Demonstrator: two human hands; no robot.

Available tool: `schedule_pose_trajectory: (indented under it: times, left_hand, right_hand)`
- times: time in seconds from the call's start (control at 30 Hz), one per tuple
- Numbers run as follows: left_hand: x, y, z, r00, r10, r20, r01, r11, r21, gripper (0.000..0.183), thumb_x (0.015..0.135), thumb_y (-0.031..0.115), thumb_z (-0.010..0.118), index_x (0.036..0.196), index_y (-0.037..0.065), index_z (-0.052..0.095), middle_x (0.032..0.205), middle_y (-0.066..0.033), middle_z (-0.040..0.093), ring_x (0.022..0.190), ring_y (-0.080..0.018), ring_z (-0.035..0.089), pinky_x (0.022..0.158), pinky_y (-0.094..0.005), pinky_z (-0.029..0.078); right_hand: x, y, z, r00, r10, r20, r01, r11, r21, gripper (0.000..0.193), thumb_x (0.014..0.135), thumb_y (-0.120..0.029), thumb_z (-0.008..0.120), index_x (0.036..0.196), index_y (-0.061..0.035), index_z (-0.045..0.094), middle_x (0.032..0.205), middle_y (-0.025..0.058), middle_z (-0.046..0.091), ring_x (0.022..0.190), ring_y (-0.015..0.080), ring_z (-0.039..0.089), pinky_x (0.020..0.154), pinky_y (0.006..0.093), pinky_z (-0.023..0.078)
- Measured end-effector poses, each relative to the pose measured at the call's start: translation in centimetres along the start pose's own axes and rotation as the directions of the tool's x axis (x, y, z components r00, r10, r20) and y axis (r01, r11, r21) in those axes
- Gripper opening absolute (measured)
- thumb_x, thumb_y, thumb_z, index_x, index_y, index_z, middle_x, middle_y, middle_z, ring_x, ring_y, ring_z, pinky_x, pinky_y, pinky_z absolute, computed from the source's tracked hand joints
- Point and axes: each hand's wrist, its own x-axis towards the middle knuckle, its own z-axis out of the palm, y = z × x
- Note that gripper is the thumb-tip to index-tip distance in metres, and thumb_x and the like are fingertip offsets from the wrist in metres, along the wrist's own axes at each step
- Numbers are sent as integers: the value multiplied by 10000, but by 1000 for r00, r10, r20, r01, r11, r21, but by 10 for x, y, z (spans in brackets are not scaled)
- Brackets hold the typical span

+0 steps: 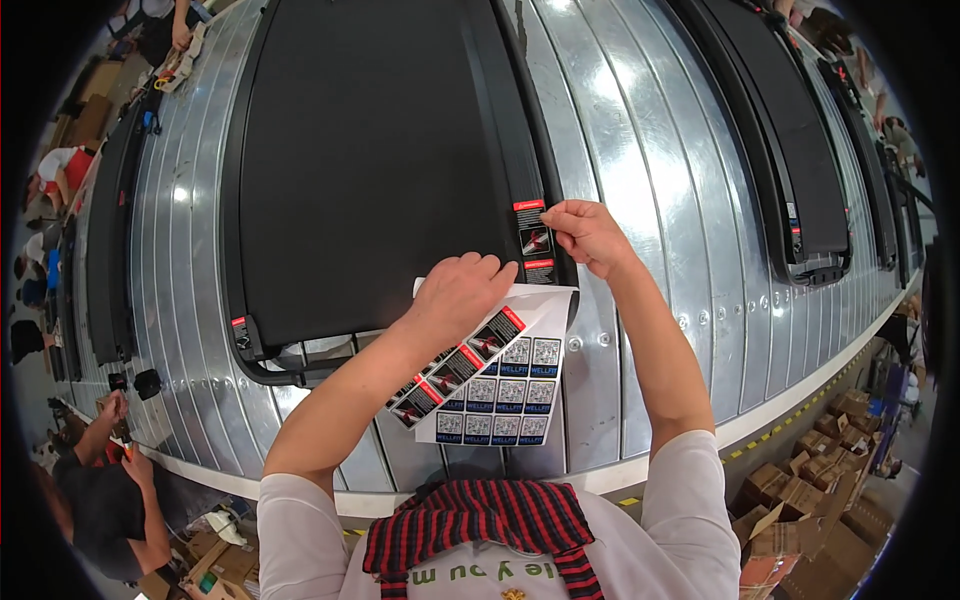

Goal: Peel and apply warning and QR labels onto treadmills as they move along a factory assembly line.

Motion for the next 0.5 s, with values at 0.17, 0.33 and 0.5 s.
schedule_pose_trajectory:
  times: [0.17, 0.33, 0.5]
  left_hand:
    - [1, -1, -1, 1000, -12, 20, 13, 999, -46, 348, 691, 61, 547, 1039, 49, 556, 720, -40, 465, 677, -180, 500, 584, -298, 429]
    - [1, -1, 0, 1000, -6, 14, 7, 999, -44, 340, 694, 60, 547, 1034, 49, 557, 716, -39, 462, 672, -178, 498, 583, -297, 429]
    - [2, -2, -1, 998, -21, 55, 24, 999, -39, 346, 698, 55, 545, 1044, 59, 556, 723, -40, 468, 679, -182, 502, 588, -302, 431]
  right_hand:
    - [2, 1, -6, 1000, 23, 21, -25, 996, 90, 99, 796, -126, 601, 757, -44, 562, 507, -21, 458, 369, 22, 333, 313, 176, 190]
    - [2, 3, -3, 1000, 23, 19, -24, 998, 56, 107, 790, -124, 599, 751, -35, 554, 502, -11, 450, 367, 37, 331, 318, 197, 192]
    - [1, 2, 0, 1000, -12, -8, 12, 1000, 5, 115, 787, -122, 600, 748, -26, 550, 491, -11, 443, 363, 40, 328, 317, 201, 197]
